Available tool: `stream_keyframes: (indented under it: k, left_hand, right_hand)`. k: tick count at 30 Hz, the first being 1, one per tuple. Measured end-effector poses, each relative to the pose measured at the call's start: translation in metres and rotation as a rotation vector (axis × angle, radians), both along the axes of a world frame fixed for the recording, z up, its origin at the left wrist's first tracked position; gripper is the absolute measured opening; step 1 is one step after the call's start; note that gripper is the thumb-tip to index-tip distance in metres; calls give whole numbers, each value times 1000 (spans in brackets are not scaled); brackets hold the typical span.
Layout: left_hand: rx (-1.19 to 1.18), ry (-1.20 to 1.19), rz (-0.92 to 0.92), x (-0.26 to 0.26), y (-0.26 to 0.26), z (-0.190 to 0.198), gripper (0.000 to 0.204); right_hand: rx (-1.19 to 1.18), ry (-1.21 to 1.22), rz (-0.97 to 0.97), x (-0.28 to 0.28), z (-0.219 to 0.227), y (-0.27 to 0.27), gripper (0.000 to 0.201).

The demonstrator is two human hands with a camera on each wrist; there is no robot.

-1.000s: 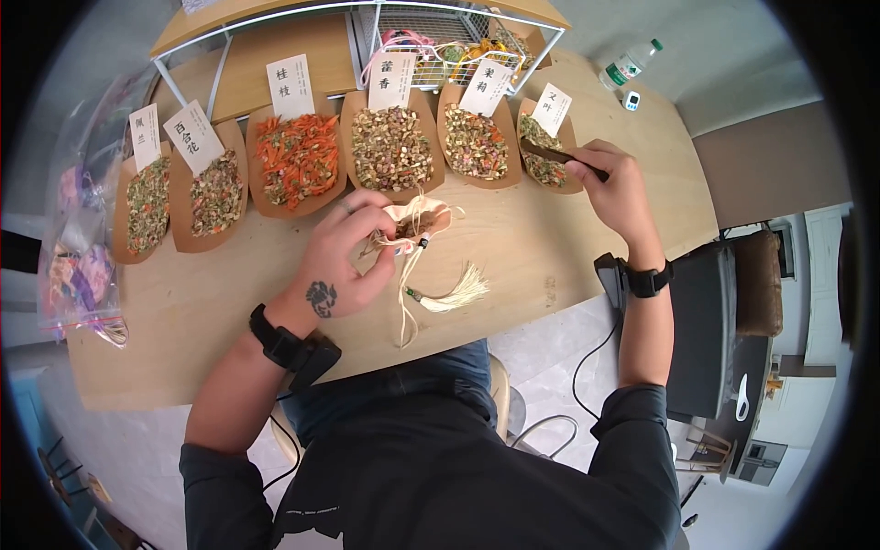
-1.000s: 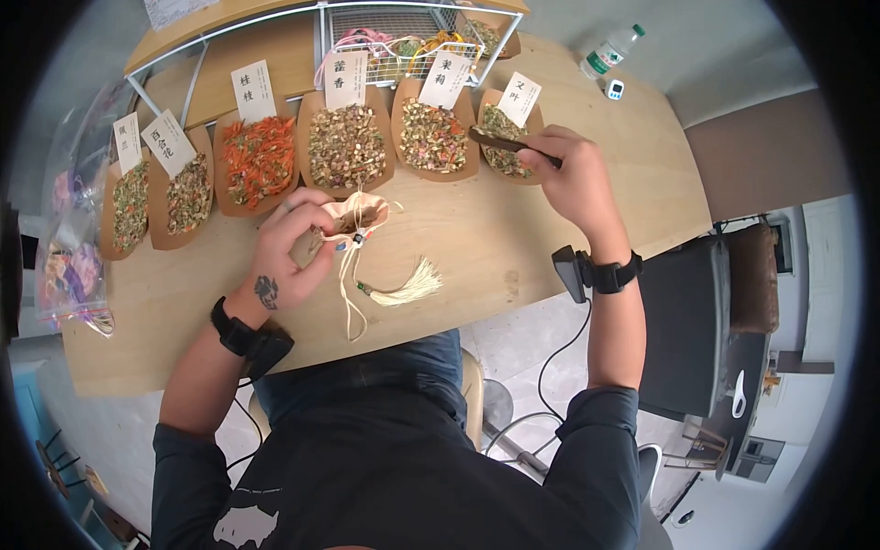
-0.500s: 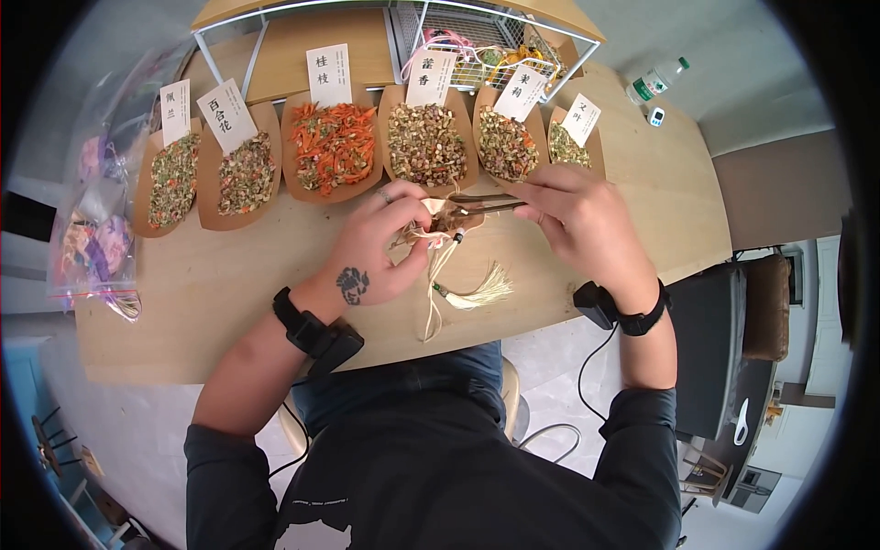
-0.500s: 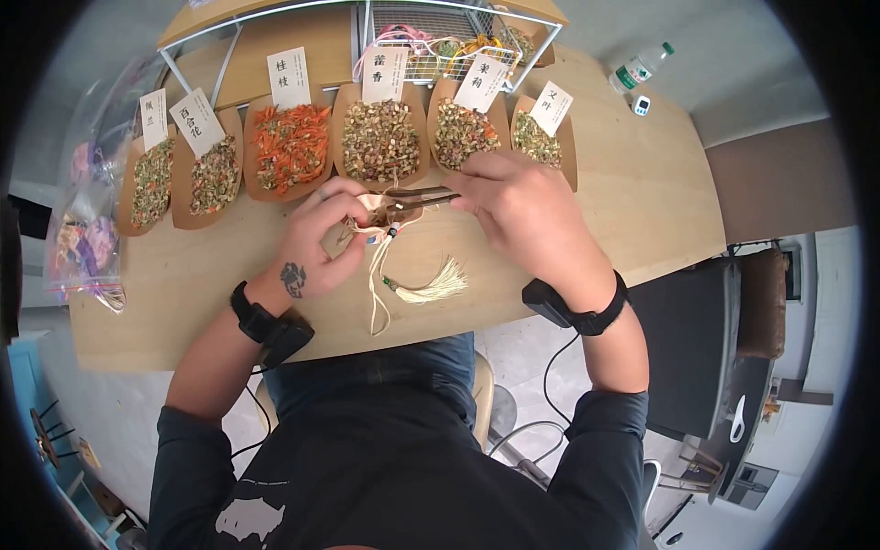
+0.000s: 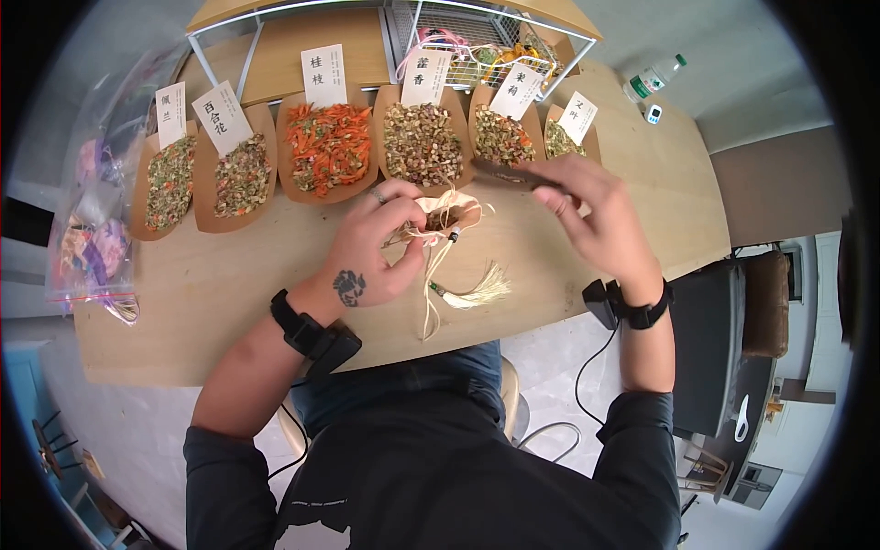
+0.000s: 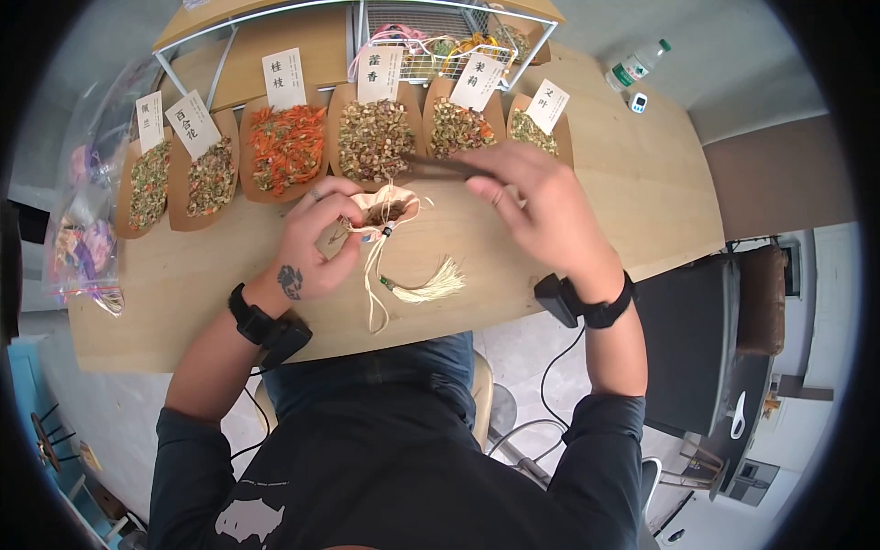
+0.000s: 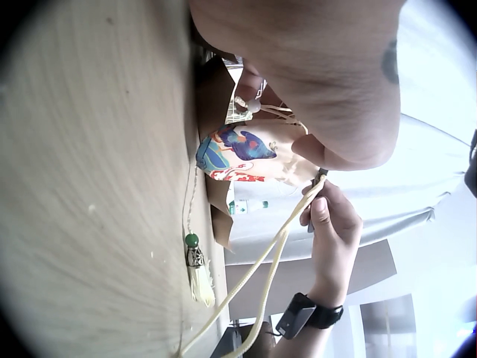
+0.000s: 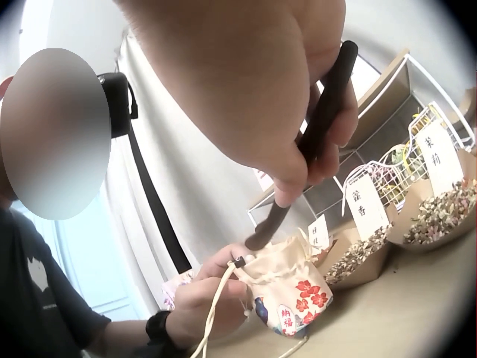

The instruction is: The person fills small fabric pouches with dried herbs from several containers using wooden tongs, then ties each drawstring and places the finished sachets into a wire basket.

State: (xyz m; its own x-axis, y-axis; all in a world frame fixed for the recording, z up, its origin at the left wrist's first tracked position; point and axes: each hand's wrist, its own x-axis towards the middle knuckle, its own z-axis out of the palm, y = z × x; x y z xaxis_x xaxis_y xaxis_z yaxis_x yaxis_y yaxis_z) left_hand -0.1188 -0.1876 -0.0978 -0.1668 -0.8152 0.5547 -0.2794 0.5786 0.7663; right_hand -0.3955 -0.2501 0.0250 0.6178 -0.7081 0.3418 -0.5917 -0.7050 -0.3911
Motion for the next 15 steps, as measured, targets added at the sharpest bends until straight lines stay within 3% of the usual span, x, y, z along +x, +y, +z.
stream_keyframes:
  k: [3,6,9,12,15]
  left_hand:
    - [42,11,-41,0,0,-1,19]
    - [60,-16,-48,0,1,1,19]
    - [21,-29,-31,0,1,1,19]
    - [39,-15,-34,0,1,1,19]
    - [44,-29,-30,1,2,3,19]
  right_hand:
    - [182,36,-260,-20,-1,-16,30]
    - [179,94,-549,-52,-25,-42,33]
    - [106,126,-565,-63,-49,-53,33]
    - [253,126,-664,-62,-61,-65,33]
    - [274,2,-639,-59,-71,-70,32]
